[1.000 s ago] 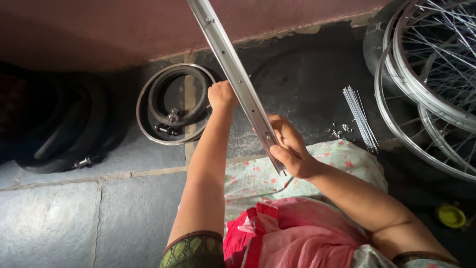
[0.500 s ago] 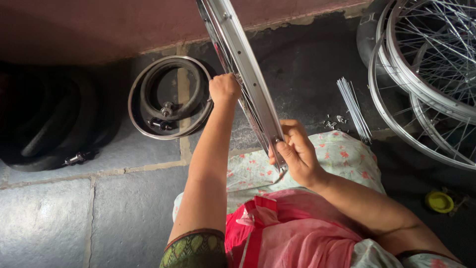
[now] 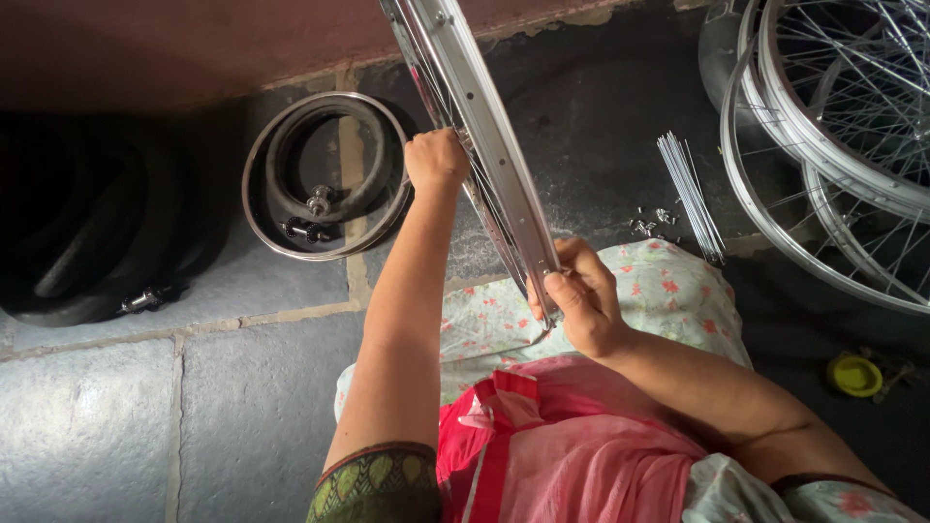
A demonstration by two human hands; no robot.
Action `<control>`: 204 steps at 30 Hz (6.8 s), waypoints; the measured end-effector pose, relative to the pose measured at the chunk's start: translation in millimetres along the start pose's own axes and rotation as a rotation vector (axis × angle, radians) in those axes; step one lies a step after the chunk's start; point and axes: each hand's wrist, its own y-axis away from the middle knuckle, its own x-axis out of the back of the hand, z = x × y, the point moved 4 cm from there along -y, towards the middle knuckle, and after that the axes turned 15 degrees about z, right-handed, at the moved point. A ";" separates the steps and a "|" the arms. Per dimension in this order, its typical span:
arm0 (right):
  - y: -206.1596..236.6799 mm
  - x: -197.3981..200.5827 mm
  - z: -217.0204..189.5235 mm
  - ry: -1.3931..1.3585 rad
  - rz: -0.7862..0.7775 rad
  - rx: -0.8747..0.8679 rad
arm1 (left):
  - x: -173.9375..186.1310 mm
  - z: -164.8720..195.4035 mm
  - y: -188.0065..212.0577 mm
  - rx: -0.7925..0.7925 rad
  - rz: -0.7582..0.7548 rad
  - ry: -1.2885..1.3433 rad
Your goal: The person assembles a bicycle wheel by inserting spokes into the rim and hub, then tightening them by hand. The person rotates the wheel to access different sections and continues adding and securing spokes.
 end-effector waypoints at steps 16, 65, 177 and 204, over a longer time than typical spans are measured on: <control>12.1 8.7 11.6 0.162 0.049 -0.054 | 2.9 7.5 3.5 -0.028 0.028 0.021; -97.9 -46.2 -114.8 0.742 0.021 0.652 | -10.9 20.7 20.2 -0.078 0.086 0.003; -39.2 -1.3 -113.9 1.136 0.224 1.032 | -15.7 69.7 14.9 0.060 -0.130 0.086; -37.5 36.1 -57.0 0.496 0.133 0.118 | -17.5 58.9 -1.4 0.017 -0.267 0.044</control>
